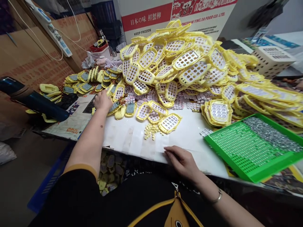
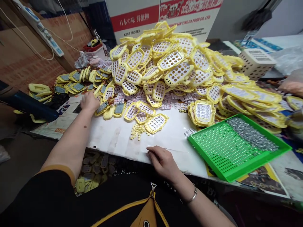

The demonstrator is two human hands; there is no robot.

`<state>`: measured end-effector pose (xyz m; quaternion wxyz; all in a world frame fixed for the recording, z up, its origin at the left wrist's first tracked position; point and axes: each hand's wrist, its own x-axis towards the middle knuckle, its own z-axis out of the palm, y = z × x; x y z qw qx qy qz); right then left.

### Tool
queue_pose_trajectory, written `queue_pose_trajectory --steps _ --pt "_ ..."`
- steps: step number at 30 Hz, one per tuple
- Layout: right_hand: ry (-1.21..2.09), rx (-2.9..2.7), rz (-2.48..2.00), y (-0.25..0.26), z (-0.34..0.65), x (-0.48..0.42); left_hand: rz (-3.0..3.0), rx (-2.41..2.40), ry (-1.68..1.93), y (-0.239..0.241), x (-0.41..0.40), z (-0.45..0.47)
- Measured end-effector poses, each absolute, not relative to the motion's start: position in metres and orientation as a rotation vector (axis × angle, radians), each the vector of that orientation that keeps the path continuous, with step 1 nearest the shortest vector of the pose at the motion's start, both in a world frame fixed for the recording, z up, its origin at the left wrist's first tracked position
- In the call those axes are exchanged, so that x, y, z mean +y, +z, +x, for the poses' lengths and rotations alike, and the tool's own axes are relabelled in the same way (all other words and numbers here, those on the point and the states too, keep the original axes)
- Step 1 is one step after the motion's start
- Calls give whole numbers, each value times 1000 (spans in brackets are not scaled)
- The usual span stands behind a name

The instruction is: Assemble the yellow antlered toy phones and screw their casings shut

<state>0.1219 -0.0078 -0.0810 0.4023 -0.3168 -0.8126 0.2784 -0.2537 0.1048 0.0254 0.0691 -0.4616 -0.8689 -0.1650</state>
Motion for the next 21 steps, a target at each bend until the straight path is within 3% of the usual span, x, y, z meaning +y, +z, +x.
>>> queue_pose_trajectory --steps 6,11,21 --pt "726 -2029 -832 -84 122 -8 -1944 -2192 -465 -4 54 -222" --pt "736 -2031 -827 -83 122 -8 -2006 -2271 -290 -37 40 -193" --pt "703 -2026 -824 -85 120 -8 -1947 -2276 8 -22 73 -191"
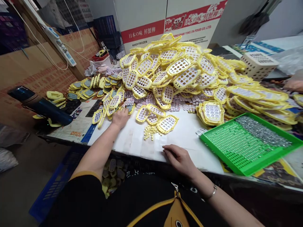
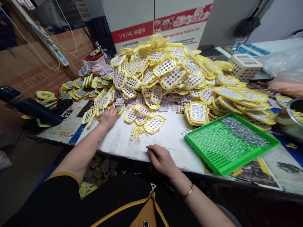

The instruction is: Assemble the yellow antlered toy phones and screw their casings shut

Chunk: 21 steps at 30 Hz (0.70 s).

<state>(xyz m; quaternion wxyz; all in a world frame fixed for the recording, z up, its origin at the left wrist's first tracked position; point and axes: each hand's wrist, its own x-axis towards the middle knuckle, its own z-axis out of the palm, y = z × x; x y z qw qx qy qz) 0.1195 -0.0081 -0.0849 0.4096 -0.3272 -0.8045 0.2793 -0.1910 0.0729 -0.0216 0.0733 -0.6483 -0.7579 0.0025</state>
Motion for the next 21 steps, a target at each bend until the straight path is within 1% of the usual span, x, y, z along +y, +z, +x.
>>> queue_pose_trajectory --steps 6,10,16,21 --pt "716 -2046 -834 -84 119 -8 -1945 -2225 21 1 79 -215" --pt "682 -2048 -835 -84 119 -8 -1949 -2194 -37 7 62 -221" --pt "607 -2058 -802 -83 118 -9 -1886 -2179 -189 -13 14 -195" --pt "595 -2068 -800 -88 120 -11 -1818 -2167 -384 -34 -1 -167"
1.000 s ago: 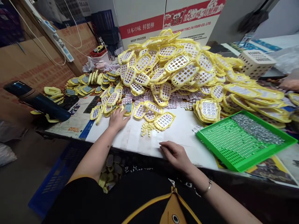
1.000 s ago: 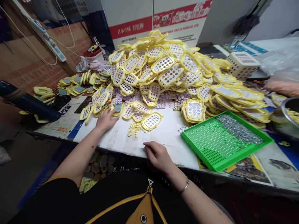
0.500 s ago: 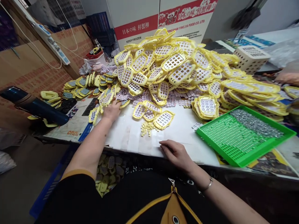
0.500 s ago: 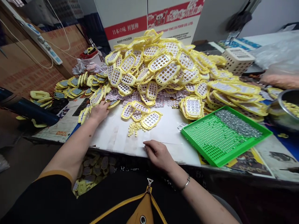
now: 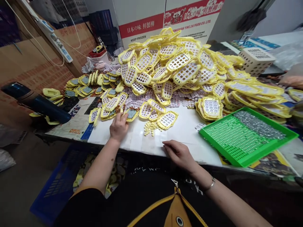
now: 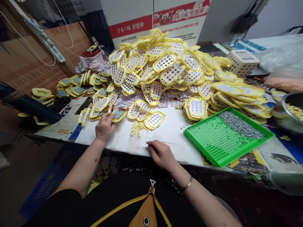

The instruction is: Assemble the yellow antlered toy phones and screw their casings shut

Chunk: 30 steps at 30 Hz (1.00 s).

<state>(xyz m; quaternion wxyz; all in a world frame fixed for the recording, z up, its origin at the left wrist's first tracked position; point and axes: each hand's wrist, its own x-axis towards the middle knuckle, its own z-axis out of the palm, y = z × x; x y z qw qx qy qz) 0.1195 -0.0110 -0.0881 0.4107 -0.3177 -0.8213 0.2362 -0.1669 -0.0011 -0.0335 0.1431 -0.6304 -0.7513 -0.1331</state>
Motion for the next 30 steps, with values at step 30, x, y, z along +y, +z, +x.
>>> queue_pose_trajectory --steps 30 --pt "-161 -2653 -549 -36 36 82 -1921 -2172 -107 -32 26 -277"
